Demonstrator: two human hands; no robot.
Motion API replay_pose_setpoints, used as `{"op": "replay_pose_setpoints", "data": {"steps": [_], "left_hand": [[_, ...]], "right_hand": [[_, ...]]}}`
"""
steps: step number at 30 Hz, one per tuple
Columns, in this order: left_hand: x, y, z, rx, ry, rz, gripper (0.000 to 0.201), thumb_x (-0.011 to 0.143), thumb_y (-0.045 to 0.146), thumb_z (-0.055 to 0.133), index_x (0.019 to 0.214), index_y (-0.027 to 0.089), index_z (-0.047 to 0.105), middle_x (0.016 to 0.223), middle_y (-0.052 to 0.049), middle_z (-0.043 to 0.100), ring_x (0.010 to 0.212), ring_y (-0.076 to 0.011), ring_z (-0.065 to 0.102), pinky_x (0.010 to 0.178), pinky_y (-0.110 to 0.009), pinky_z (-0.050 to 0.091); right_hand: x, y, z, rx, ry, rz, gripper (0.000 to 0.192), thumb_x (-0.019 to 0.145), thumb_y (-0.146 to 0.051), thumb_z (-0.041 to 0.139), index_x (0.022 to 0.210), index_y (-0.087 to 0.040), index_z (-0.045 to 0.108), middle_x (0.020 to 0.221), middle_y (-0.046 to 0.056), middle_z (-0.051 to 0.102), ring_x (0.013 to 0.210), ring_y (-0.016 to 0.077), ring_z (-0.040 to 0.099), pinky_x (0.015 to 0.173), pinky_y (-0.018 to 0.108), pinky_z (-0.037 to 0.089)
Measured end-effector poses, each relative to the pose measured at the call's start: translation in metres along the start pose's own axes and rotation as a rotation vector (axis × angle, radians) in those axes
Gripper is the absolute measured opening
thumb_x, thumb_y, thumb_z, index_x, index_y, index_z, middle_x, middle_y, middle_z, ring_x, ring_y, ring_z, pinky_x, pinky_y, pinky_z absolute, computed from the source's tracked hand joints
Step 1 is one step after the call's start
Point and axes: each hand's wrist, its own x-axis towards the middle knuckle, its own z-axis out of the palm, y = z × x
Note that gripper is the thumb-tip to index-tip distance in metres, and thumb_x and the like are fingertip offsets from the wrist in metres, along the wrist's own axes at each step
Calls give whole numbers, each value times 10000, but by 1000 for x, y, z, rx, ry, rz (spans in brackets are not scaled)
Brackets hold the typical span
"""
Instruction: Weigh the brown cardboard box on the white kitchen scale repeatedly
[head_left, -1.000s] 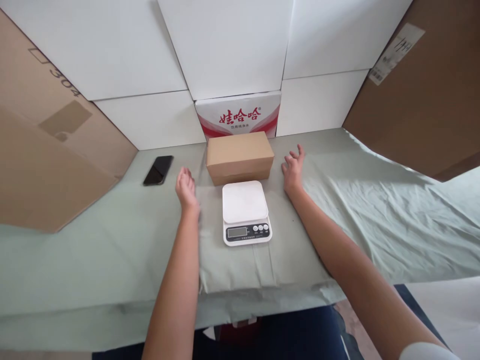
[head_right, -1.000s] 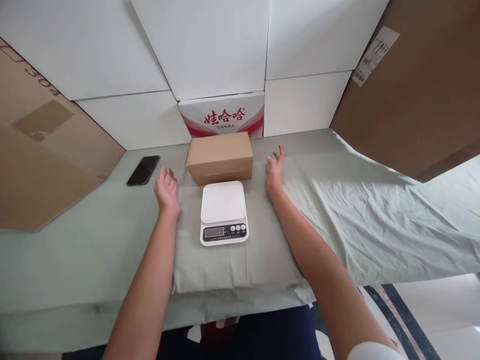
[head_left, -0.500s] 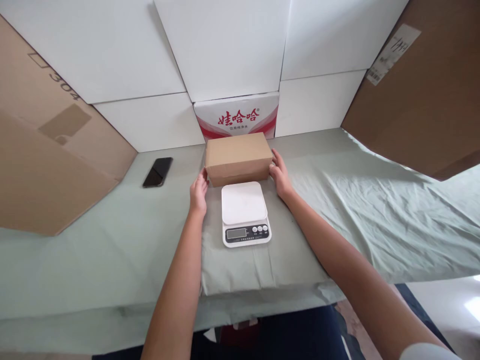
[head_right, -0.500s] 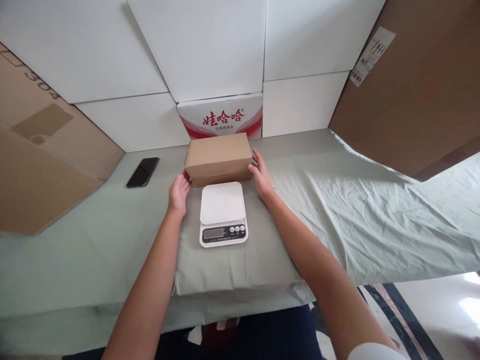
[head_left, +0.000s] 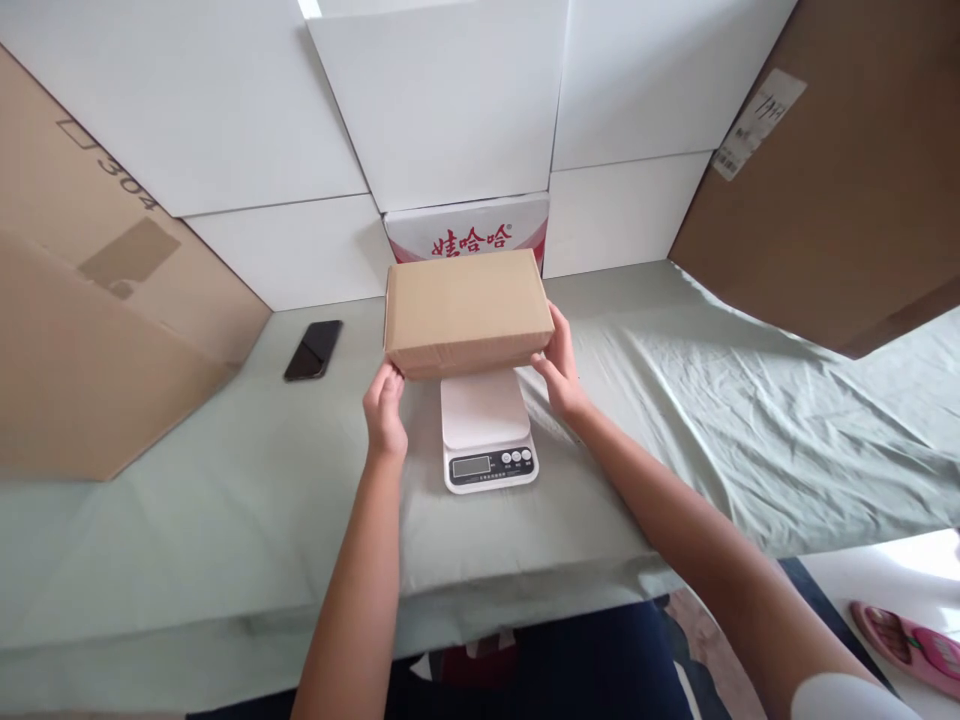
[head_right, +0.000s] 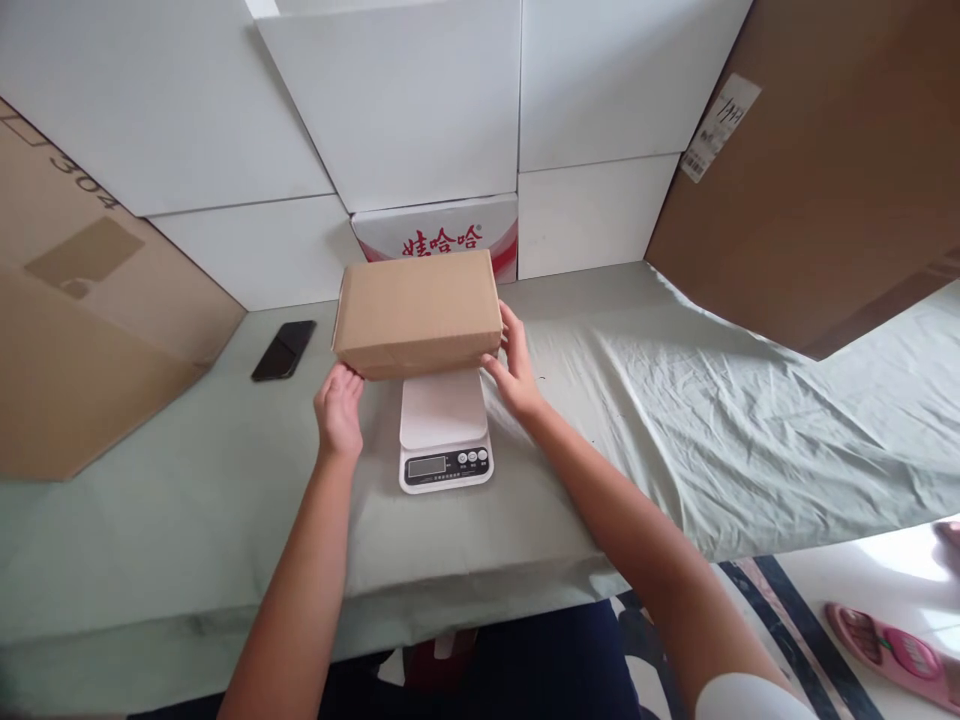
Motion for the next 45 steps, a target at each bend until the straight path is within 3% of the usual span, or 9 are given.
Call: {"op": "replay_pose_setpoints", "data": {"steps": [6, 10, 28, 36, 40, 45], "left_hand": [[-74, 11, -31, 107, -19, -21, 802, 866, 725, 645, 1400, 130, 710, 1442, -220, 696, 1500, -415, 521, 1256, -544, 407], [-99, 9, -43, 128, 6, -42, 821, 852, 722, 659, 1416, 127, 701, 1420, -228, 707, 1486, -427, 535, 1242, -565, 424], [-96, 13, -38, 102, -7, -46, 825, 878, 726, 642, 1453, 135, 674, 1499, -217, 657, 1538, -420, 465, 1252, -530, 422], [-94, 14, -37, 50, 42, 8, 819, 902, 690, 641, 1520, 153, 610, 1569, -208, 598, 1505, -386, 523, 1272, -517, 390], [-97, 9, -39, 64, 35, -35, 804, 897, 690, 649, 1496, 154, 636, 1531, -202, 636, 1504, -390, 523, 1276, -523, 381], [-98, 11, -38, 67, -22, -41, 811, 883, 697, 660, 1481, 150, 650, 1500, -197, 662, 1508, -402, 515, 1264, -525, 399]], "right_hand": [[-62, -17, -12, -97, 1, 30, 795, 931, -709, 590, 1617, -443, 290, 1700, 36, 352, 1604, 380, 314, 1310, 644, 328], [-80, -21, -14, -95, -25, 84, 776, 929, -702, 590, 1604, -444, 307, 1667, 44, 381, 1563, 399, 338, 1280, 676, 344], [-76, -28, -8, -86, -14, 86, 700, 955, -658, 572, 1570, -426, 332, 1631, 66, 397, 1493, 379, 421, 1226, 621, 408], [-75, -18, -10, -99, 118, 20, 715, 946, -649, 556, 1582, -425, 320, 1568, 75, 434, 1446, 365, 478, 1191, 632, 442], [-76, -18, -9, -89, 60, 35, 737, 957, -674, 538, 1610, -423, 304, 1618, 70, 436, 1495, 382, 444, 1222, 653, 410], [-81, -21, -5, -69, 21, 41, 770, 973, -667, 543, 1646, -429, 254, 1737, 29, 331, 1618, 377, 311, 1316, 641, 308]]}}
